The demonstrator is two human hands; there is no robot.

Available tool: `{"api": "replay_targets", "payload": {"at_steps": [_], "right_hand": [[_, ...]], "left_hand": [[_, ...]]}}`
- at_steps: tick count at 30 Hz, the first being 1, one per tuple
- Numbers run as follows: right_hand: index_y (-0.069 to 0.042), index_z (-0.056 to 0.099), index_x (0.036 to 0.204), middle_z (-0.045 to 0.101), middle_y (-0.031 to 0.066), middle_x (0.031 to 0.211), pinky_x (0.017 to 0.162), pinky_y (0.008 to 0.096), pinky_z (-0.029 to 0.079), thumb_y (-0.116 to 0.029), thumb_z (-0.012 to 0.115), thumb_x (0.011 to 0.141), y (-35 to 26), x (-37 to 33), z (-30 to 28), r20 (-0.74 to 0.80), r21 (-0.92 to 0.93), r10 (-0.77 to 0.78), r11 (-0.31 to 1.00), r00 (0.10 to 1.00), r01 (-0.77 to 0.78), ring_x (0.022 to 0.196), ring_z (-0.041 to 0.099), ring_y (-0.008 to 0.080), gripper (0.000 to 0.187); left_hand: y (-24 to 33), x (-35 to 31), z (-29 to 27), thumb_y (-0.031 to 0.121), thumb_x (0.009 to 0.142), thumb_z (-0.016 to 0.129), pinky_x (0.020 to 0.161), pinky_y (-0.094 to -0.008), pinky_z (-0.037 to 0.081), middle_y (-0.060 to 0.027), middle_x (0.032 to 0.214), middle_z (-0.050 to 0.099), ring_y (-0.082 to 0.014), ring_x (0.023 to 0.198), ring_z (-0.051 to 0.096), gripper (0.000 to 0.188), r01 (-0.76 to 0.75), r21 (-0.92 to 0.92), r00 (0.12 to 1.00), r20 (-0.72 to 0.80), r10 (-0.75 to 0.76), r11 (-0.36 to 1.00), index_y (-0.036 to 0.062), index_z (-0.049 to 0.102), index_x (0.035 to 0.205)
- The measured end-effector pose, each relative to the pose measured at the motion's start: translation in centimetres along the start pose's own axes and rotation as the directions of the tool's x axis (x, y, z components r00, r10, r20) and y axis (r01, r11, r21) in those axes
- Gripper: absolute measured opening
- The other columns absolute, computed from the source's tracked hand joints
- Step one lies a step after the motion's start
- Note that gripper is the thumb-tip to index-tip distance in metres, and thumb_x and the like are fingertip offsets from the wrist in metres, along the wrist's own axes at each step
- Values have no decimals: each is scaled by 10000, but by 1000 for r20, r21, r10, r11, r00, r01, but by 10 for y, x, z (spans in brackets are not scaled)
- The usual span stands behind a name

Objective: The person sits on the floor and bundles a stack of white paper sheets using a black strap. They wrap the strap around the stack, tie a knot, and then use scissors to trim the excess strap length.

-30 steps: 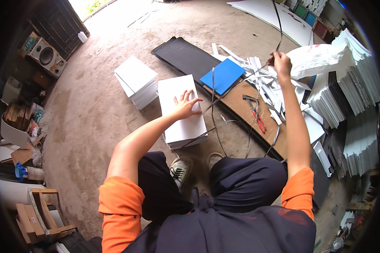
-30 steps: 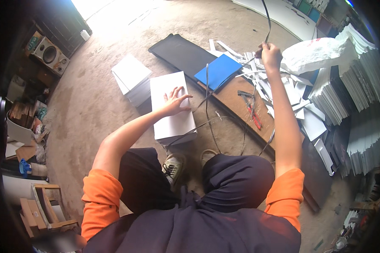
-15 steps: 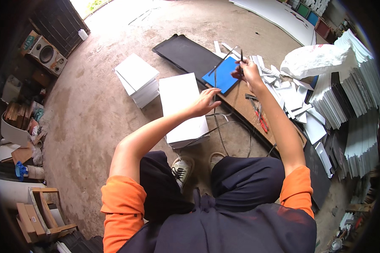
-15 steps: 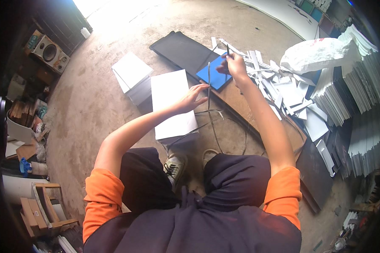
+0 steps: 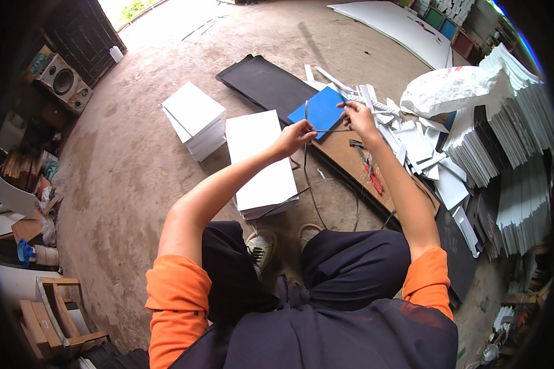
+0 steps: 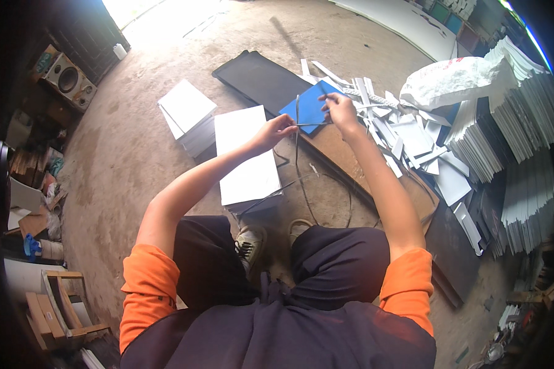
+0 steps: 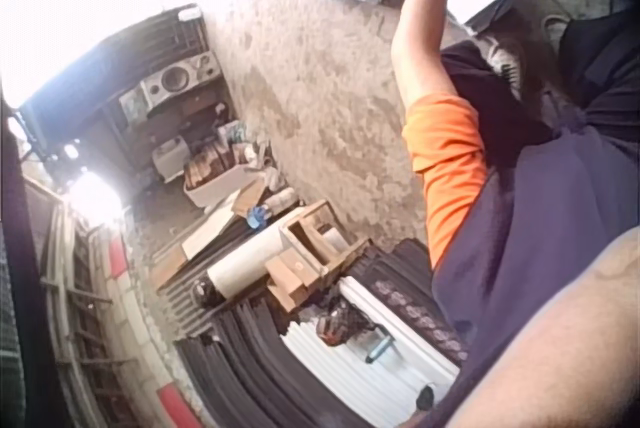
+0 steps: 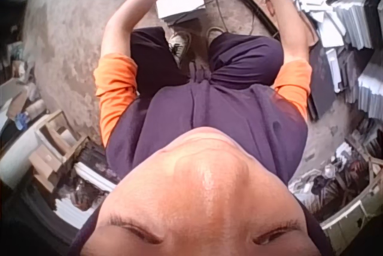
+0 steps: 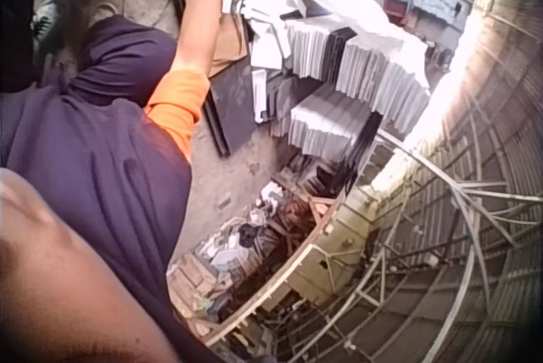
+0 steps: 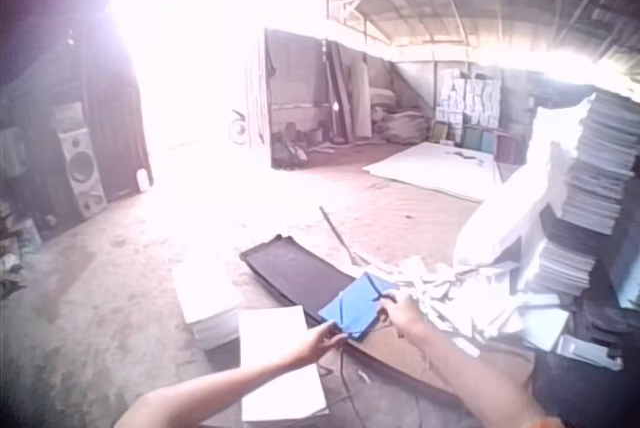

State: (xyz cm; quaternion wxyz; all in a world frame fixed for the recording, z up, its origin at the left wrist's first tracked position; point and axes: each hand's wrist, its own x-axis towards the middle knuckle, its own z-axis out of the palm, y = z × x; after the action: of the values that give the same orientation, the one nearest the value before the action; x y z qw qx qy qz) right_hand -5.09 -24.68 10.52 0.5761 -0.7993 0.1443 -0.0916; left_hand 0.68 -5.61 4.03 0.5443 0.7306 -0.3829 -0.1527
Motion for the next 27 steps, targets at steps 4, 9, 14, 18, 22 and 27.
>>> {"api": "replay_targets", "payload": {"at_steps": [4, 9, 14, 18, 22, 27], "right_hand": [[-45, 622, 907, 613, 74, 727, 666, 260, 452, -284, 572, 790, 4, -18, 13, 301, -440, -28, 883, 953, 165, 711, 571, 134, 271], [-71, 621, 783, 499, -24, 619, 565, 229, 374, -316, 538, 824, -10, -17, 12, 412, -179, 33, 983, 910, 45, 601, 429, 64, 262], [-77, 540, 752, 481, -44, 638, 557, 192, 319, -263, 486, 859, -25, -9, 16, 231, 143, -146, 983, 962, 115, 601, 402, 45, 221], [-113, 524, 741, 444, -51, 606, 564, 185, 303, -241, 425, 886, -22, -9, 10, -39, 154, -99, 983, 994, 104, 605, 397, 44, 218], [-96, 452, 721, 456, -5, 612, 605, 221, 342, -258, 412, 888, -9, 4, 5, -41, 638, -19, 769, 999, 41, 590, 404, 75, 236], [-75, 412, 749, 452, 41, 625, 580, 334, 416, -297, 432, 867, 7, 12, 21, 68, 204, 39, 978, 997, -52, 631, 491, 189, 252]], "left_hand": [[-5, -12, -31, 225, 832, 556, 618, -232, 439, -50, 727, 570, -96, 670, 532, 253, 64, 63, 997, -51, -61, 996, -14, 505, 899], [-5, -20, -51, 201, 832, 554, 645, -238, 456, -64, 751, 596, -111, 693, 565, 219, 66, -9, 998, -1, -66, 998, -7, 527, 896], [-18, -25, -25, 184, 821, 561, 683, -266, 453, -67, 792, 616, -132, 750, 579, 203, -1, 100, 996, 93, -8, 995, 10, 532, 922], [-37, -25, -13, 219, 815, 563, 699, -294, 450, -77, 813, 620, -167, 769, 578, 230, 60, 236, 996, 50, -74, 970, 15, 557, 920], [-43, -8, -23, 206, 845, 515, 750, -294, 460, -76, 861, 625, -171, 829, 589, 217, 155, 88, 979, 119, -165, 984, 26, 573, 952], [-36, -11, -17, 177, 799, 568, 670, -281, 467, -79, 787, 644, -156, 744, 611, 185, 117, 143, 983, 122, -135, 983, 17, 614, 878]]}}
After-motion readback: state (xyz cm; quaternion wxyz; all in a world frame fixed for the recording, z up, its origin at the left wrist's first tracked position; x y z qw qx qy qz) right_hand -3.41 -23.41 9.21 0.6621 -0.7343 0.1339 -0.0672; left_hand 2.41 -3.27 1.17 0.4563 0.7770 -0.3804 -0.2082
